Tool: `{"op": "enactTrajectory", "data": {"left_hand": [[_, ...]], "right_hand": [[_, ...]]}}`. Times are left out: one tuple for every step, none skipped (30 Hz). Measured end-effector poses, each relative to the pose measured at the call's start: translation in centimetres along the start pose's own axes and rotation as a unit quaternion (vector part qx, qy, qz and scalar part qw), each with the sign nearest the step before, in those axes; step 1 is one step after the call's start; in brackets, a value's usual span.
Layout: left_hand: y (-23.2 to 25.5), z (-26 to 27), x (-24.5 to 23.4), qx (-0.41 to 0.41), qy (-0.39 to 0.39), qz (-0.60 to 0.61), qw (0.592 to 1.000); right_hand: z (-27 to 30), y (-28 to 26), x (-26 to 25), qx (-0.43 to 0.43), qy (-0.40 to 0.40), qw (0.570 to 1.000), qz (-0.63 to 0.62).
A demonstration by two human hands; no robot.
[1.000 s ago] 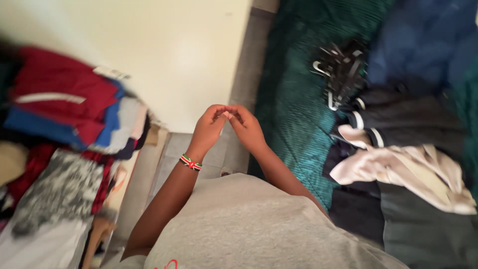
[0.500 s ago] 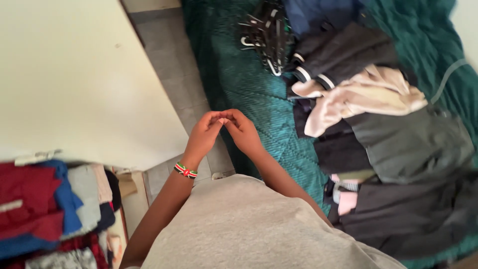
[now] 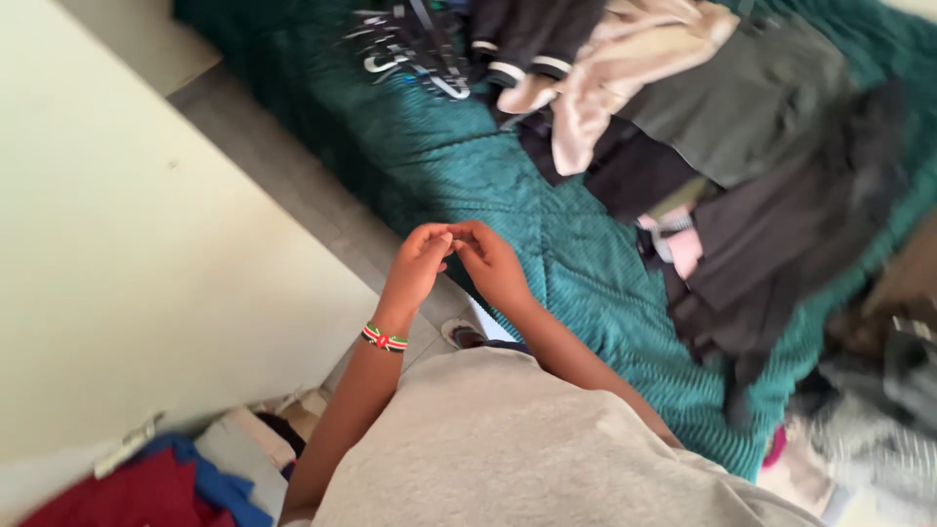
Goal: Organizing clothes in a closet and gathering clothes and hangers from a bed.
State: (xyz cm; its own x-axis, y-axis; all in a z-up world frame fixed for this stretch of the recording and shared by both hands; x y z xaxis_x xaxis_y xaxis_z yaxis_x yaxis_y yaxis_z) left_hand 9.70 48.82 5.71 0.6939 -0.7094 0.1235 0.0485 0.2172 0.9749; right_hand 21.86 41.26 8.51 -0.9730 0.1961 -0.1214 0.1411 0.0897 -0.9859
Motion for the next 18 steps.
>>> {"op": "enactTrajectory", "data": {"left_hand": [[0.0,0.0,0.5,-0.001,-0.02,-0.004,1.0],[-0.2,0.3,0.9,-0.003,-0.039,0.003,0.999],[-0.3,0.6,1.4,-0.005,-0.058,0.011,0.998],[-0.3,0.7,1.8,-0.006,-0.076,0.006,0.997],[-0.4,0.8,2.1,-0.019,-0.084,0.009,0.996],[-0.7,1.0,2.6,-0.033,-0.092,0.013,0.995],[-1.1,0.9,2.8,-0.037,-0.109,0.01,0.993],[-1.8,0.9,3.1,-0.042,-0.118,0.022,0.992],[-2.6,0.9,3.4,-0.048,-0.127,0.034,0.99],[-2.5,1.1,3.9,-0.052,-0.14,0.034,0.988],[-2.4,1.3,4.3,-0.063,-0.154,0.034,0.985],[-2.4,1.6,4.6,-0.073,-0.166,0.033,0.983],[-2.5,1.6,5.0,-0.078,-0.176,0.032,0.981],[-2.6,1.5,5.5,-0.083,-0.186,0.032,0.979],[-2.5,1.5,5.9,-0.088,-0.196,0.031,0.976],[-2.3,1.6,6.4,-0.086,-0.2,0.029,0.976],[-2.0,1.7,6.9,-0.072,-0.212,0.025,0.974],[-1.7,1.9,7.2,-0.059,-0.222,0.019,0.973]], "right_hand": [[0.8,-0.1,-0.3,0.001,0.02,1.0,0.003],[1.8,-0.2,-0.4,0.013,0.039,0.999,0.008],[2.8,-0.2,-0.5,0.025,0.059,0.998,0.012],[3.4,0.0,-0.6,0.026,0.077,0.997,0.014],[4.0,0.2,-0.7,0.028,0.091,0.995,0.011],[4.8,0.4,-0.9,0.033,0.105,0.994,0.008],[5.5,0.7,-1.0,0.037,0.122,0.992,0.01],[6.5,1.2,-1.0,0.037,0.132,0.991,-0.013],[7.4,1.7,-0.9,0.037,0.141,0.989,-0.034],[8.1,2.2,-1.2,0.041,0.154,0.987,-0.032],[8.8,3.0,-1.5,0.066,0.167,0.981,-0.07],[9.4,3.8,-1.6,0.089,0.177,0.974,-0.11],[10.2,3.6,-1.7,0.092,0.187,0.972,-0.109],[10.9,3.6,-1.9,0.113,0.2,0.961,-0.151],[11.6,3.5,-2.0,0.134,0.213,0.948,-0.193],[11.8,3.4,-2.4,0.131,0.217,0.948,-0.192],[11.9,3.4,-2.8,0.13,0.227,0.942,-0.209],[12.1,3.5,-2.9,0.129,0.236,0.935,-0.229]]}}
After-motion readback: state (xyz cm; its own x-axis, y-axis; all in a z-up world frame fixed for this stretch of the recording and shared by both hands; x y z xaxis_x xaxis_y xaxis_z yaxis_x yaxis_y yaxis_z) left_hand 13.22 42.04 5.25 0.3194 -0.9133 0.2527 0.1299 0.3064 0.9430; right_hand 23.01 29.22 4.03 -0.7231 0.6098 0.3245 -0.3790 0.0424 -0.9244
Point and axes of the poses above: each hand's wrist, its own z-axis away from the middle knuckle, its own x-axis out of the palm, y = z × x, the point moved 5 cm from there along -z, towards the middle knuckle, and after that the axes turned 9 degrees about -y, right-handed, at the moved point
